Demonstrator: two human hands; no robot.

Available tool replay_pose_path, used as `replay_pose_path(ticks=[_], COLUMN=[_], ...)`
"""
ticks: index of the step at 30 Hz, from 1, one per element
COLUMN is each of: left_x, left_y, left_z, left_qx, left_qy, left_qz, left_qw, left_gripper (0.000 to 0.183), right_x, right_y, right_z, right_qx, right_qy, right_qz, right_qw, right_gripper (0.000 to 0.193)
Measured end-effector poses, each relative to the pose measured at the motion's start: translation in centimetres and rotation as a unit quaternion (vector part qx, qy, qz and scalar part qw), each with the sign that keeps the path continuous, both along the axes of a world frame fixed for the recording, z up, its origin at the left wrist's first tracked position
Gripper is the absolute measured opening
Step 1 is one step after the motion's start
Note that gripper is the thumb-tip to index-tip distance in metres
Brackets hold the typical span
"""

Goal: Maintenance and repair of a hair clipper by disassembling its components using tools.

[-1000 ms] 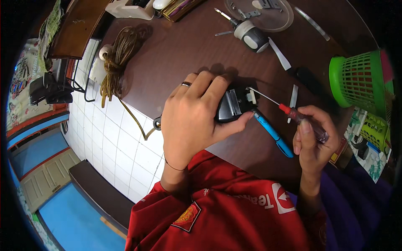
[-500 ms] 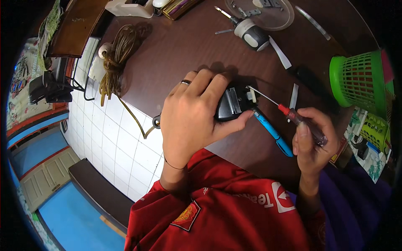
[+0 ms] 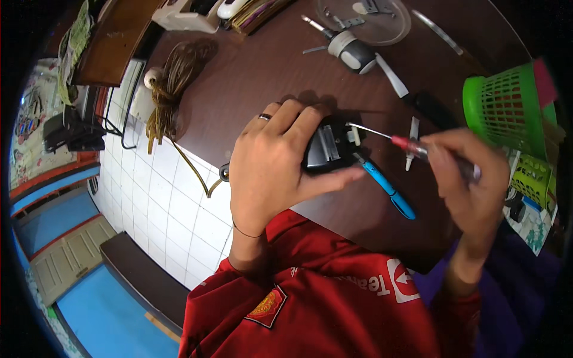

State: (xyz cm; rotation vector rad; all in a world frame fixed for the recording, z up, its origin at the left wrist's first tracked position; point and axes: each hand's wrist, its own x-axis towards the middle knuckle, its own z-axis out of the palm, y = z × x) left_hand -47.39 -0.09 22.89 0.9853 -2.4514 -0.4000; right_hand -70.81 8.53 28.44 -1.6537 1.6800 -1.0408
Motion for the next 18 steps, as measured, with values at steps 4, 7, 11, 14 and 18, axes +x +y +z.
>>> replay_pose_path(ticks=[4, 7, 11, 14, 18], left_x=[-0.7, -2.3, -3.4, -3.1, -2.8], left_y=[-1.6, -2.5, -2.4, -2.3, -2.8], left_z=[1.4, 1.9, 2.4, 2.2, 0.9], left_qx=[0.12, 0.159, 0.208, 0.239, 0.311], left_qy=[0.147, 0.159, 0.15, 0.146, 0.192], left_qz=[-0.103, -0.136, -0.098, -0.063, -0.088], left_qw=[0.976, 0.965, 0.962, 0.958, 0.927], left_gripper=[0.056, 0.04, 0.013, 0.011, 0.012], right_x=[-1.0, -0.7, 0.1, -0.5, -1.7], right_y=[-3.6, -5.6, -6.0, -6.5, -7.0], right_z=[2.1, 2.9, 2.2, 2.2, 2.9], right_qx=[-0.034, -0.037, -0.182, -0.264, -0.221], right_qy=[0.155, 0.2, 0.186, 0.142, 0.162], right_qz=[0.056, 0.128, 0.047, 0.044, 0.141], right_qw=[0.986, 0.971, 0.964, 0.953, 0.951], right_gripper=[0.021, 0.027, 0.022, 0.021, 0.019])
